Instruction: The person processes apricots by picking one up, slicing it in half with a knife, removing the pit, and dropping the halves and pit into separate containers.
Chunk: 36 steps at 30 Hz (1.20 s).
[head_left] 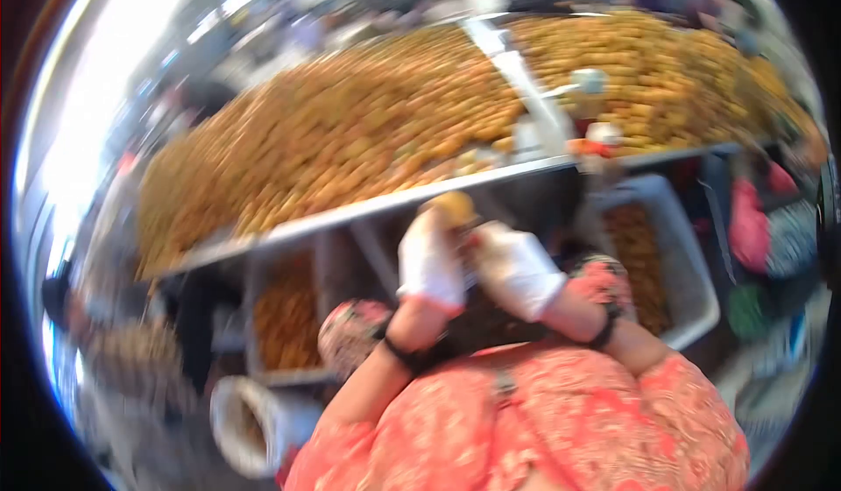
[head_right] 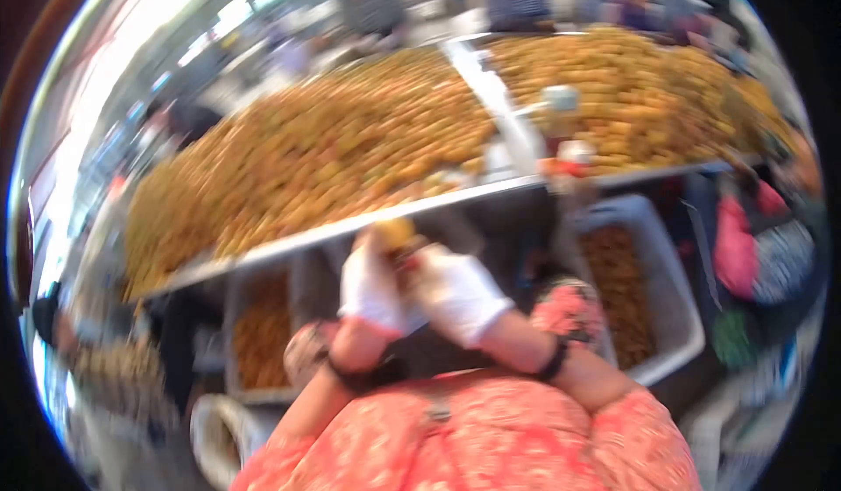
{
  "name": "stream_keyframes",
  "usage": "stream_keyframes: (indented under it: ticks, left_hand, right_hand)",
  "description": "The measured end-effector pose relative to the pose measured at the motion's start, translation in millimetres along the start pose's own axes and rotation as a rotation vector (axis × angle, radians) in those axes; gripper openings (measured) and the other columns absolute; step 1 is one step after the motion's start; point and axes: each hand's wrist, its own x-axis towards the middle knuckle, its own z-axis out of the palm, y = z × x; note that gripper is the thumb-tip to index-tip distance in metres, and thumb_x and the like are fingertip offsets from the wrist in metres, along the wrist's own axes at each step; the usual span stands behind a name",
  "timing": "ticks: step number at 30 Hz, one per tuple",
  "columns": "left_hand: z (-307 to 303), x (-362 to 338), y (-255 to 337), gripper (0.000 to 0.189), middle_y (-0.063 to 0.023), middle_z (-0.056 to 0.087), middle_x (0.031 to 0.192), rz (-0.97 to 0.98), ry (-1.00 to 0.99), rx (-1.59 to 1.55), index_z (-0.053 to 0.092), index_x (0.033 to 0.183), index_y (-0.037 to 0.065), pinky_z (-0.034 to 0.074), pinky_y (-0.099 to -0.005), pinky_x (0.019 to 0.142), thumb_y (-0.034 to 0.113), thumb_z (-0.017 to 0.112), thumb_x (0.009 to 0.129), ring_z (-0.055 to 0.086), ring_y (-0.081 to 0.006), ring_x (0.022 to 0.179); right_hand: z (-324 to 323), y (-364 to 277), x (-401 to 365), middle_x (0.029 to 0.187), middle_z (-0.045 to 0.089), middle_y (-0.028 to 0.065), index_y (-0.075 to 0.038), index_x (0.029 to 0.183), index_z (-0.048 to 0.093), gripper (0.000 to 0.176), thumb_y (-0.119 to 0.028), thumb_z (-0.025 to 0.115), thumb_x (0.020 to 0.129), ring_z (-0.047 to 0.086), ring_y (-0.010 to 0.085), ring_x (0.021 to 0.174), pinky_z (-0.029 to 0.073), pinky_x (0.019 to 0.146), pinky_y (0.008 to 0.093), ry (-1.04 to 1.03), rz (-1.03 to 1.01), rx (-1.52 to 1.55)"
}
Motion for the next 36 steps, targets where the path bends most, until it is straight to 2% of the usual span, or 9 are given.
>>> stream_keyframes:
  ticks: [3, 9, 10, 13, 18, 23, 26, 28, 36]
  left_hand:
    - [16, 6, 14, 0.042, -0.0083, 0.058, 0.072, -0.036, 0.221, -0.092, 0.057, 0.098, 0.008, 0.048, -0.0308, 0.056, 0.049, 0.049, 0.097, 0.057, -0.0194, 0.061]
    - [25, -23, -2, 0.036, -0.0048, 0.067, 0.09, 0.295, -0.329, 0.66, 0.062, 0.112, 0.002, 0.048, -0.0271, 0.065, 0.035, 0.053, 0.101, 0.061, -0.0135, 0.075]
    - [35, -35, 2, 0.033, -0.002, 0.066, 0.09, 0.169, -0.354, 0.703, 0.062, 0.117, 0.004, 0.045, -0.0236, 0.066, 0.032, 0.053, 0.102, 0.06, -0.0113, 0.075]
    - [30, -37, -6, 0.036, -0.0036, 0.065, 0.105, 0.098, -0.302, 0.625, 0.056, 0.129, 0.003, 0.048, -0.0227, 0.075, 0.028, 0.052, 0.103, 0.061, -0.0109, 0.088]
    - [41, -47, -19, 0.038, 0.0049, 0.06, 0.095, 0.495, -0.249, 0.723, 0.052, 0.134, 0.005, 0.04, -0.0189, 0.06, 0.028, 0.046, 0.104, 0.051, -0.0032, 0.072]
    - [43, -50, -13, 0.032, 0.0052, 0.055, 0.085, 0.374, -0.124, 0.723, 0.056, 0.124, 0.006, 0.032, -0.0185, 0.054, 0.028, 0.046, 0.104, 0.043, -0.0025, 0.063]
    - [36, -47, 1, 0.022, -0.0038, 0.063, 0.083, 0.396, -0.173, 1.048, 0.059, 0.102, 0.002, 0.048, -0.026, 0.072, 0.022, 0.052, 0.102, 0.057, -0.0091, 0.077]
    - [24, -37, -11, 0.023, -0.0018, 0.059, 0.078, 0.409, -0.169, 0.931, 0.058, 0.097, 0.003, 0.047, -0.0265, 0.068, 0.024, 0.05, 0.103, 0.054, -0.0089, 0.073]
    - [24, -43, -27, 0.03, 0.0027, 0.055, 0.081, 0.064, -0.193, 0.451, 0.058, 0.094, 0.01, 0.043, -0.0242, 0.061, 0.038, 0.053, 0.102, 0.05, -0.0078, 0.07]
  right_hand:
    - [-12, -19, -5, 0.081, 0.063, 0.0246, -0.003, 0.097, 0.058, 0.012, -0.014, 0.062, 0.093, 0.063, 0.0456, 0.085, 0.051, 0.064, 0.0441, -0.042, 0.11, 0.034]
    - [-38, -13, 11, 0.082, 0.06, 0.0163, -0.004, 0.094, 0.057, 0.02, -0.022, 0.066, 0.092, 0.062, 0.035, 0.072, 0.049, 0.064, 0.0403, 0.402, -0.068, 0.041]
    - [-37, -11, 13, 0.083, 0.06, 0.0164, -0.004, 0.095, 0.058, 0.02, -0.023, 0.065, 0.092, 0.062, 0.035, 0.072, 0.049, 0.065, 0.0406, 0.439, -0.095, 0.004]
    - [-34, -8, 11, 0.084, 0.062, 0.0167, -0.004, 0.099, 0.062, 0.022, -0.025, 0.064, 0.092, 0.064, 0.0346, 0.075, 0.05, 0.068, 0.0401, 0.329, 0.024, 0.051]
    - [-27, -14, 9, 0.087, 0.067, 0.0185, -0.003, 0.104, 0.063, 0.025, -0.025, 0.061, 0.094, 0.068, 0.0311, 0.082, 0.052, 0.072, 0.0374, 0.236, 0.242, 0.223]
    - [-21, -11, 13, 0.082, 0.065, 0.0196, -0.003, 0.097, 0.062, 0.023, -0.025, 0.063, 0.093, 0.066, 0.034, 0.078, 0.05, 0.068, 0.0392, 0.308, 0.235, 0.353]
    - [-29, -16, 14, 0.077, 0.061, 0.0199, -0.004, 0.09, 0.06, 0.019, -0.022, 0.065, 0.09, 0.063, 0.0378, 0.073, 0.048, 0.065, 0.0411, 0.373, 0.212, 0.236]
    - [-21, -10, 13, 0.074, 0.059, 0.0203, -0.004, 0.088, 0.06, 0.017, -0.02, 0.066, 0.089, 0.062, 0.0392, 0.072, 0.048, 0.063, 0.0421, 0.506, 0.01, 0.193]
    - [-20, -11, 8, 0.071, 0.063, 0.0189, -0.004, 0.087, 0.063, 0.026, -0.029, 0.062, 0.092, 0.064, 0.037, 0.069, 0.048, 0.063, 0.0416, 0.382, 0.206, 0.252]
